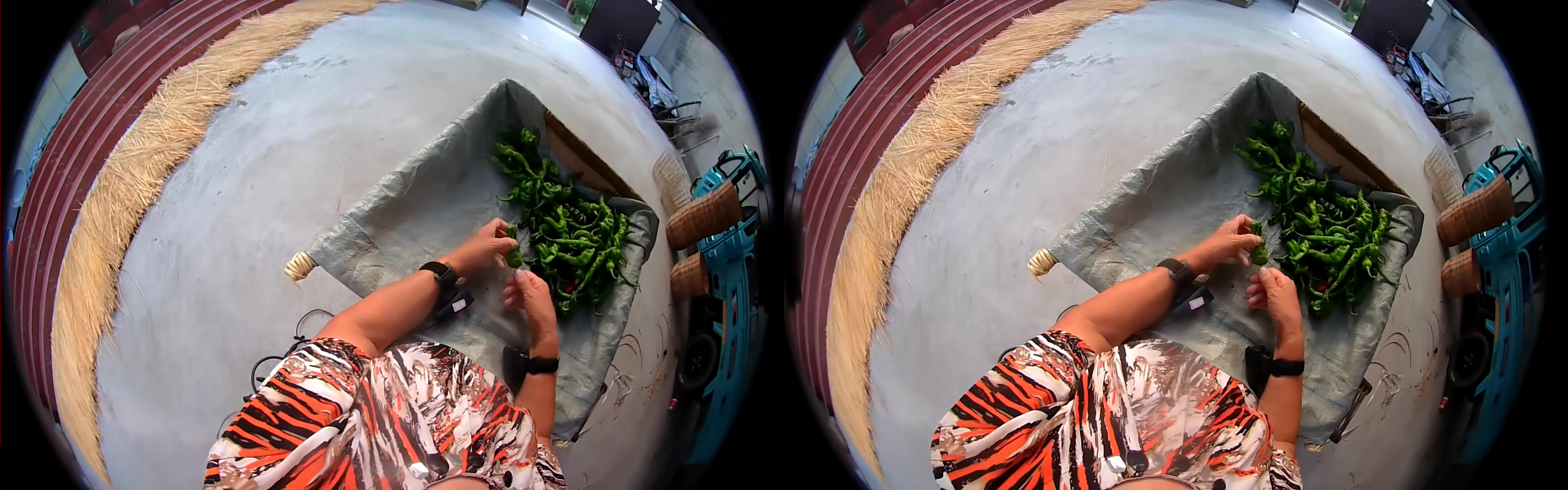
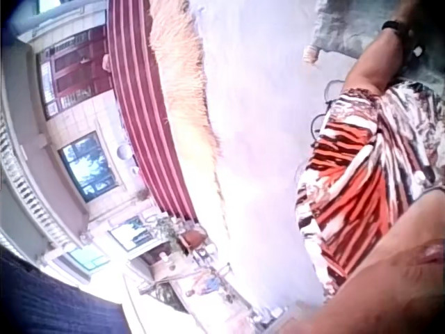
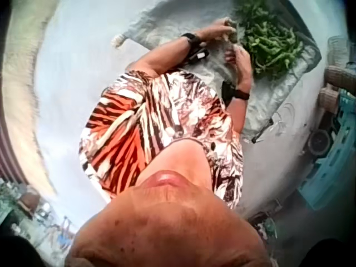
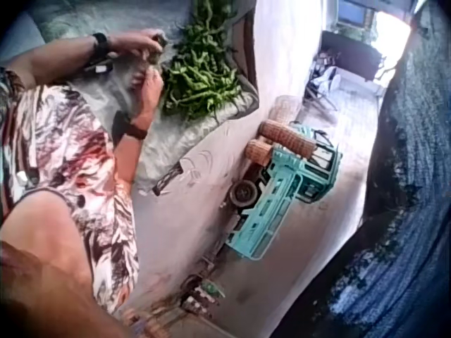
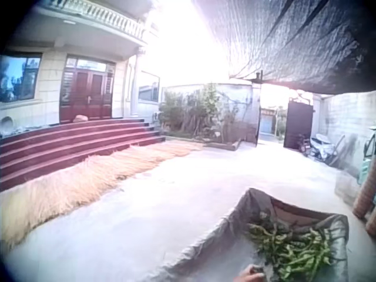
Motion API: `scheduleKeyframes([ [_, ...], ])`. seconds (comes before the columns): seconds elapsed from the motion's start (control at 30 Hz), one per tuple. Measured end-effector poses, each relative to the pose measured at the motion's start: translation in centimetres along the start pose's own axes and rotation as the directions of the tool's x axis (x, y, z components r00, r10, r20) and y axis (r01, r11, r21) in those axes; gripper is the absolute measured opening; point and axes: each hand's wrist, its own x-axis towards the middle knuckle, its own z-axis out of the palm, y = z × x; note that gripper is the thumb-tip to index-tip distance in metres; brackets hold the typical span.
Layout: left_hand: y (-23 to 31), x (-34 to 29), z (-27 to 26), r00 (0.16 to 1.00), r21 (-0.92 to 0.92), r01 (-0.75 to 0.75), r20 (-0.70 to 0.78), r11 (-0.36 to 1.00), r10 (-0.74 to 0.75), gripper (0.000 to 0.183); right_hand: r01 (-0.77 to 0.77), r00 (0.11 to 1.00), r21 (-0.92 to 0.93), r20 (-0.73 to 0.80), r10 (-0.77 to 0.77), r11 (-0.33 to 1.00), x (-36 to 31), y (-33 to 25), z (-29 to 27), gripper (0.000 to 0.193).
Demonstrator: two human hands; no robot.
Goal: The person picks up green peppers one at a time from a pile on a cloth, snaps off the stems by hand, and places the peppers into a white bucket.
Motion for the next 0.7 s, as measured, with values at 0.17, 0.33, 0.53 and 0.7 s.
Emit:
scheduleKeyframes([
  [0.17,-1.5,0.4,-0.8,0.989,-0.066,0.097,-0.101,0.993,-0.104,0.040,0.106,0.994,0.133,-0.044,-0.101,0.985,-0.3,-0.4,0.1,0.027],
  [0.33,-1.3,-0.3,-0.9,0.982,-0.071,0.123,-0.136,0.990,-0.131,0.037,0.181,0.971,0.159,-0.184,-0.151,0.970,0.1,-1.4,-0.2,0.028],
  [0.53,-1.5,0.2,-1.1,0.977,-0.191,0.151,-0.120,0.970,-0.176,0.033,0.492,0.858,0.493,-0.415,-0.303,0.718,0.2,-4.7,-3.4,0.033],
  [0.7,-1.2,0.4,-1.9,0.976,-0.132,0.161,-0.126,0.978,-0.177,0.029,0.217,0.963,0.310,-0.221,-0.152,0.926,2.2,-6.6,-2.0,0.033],
])
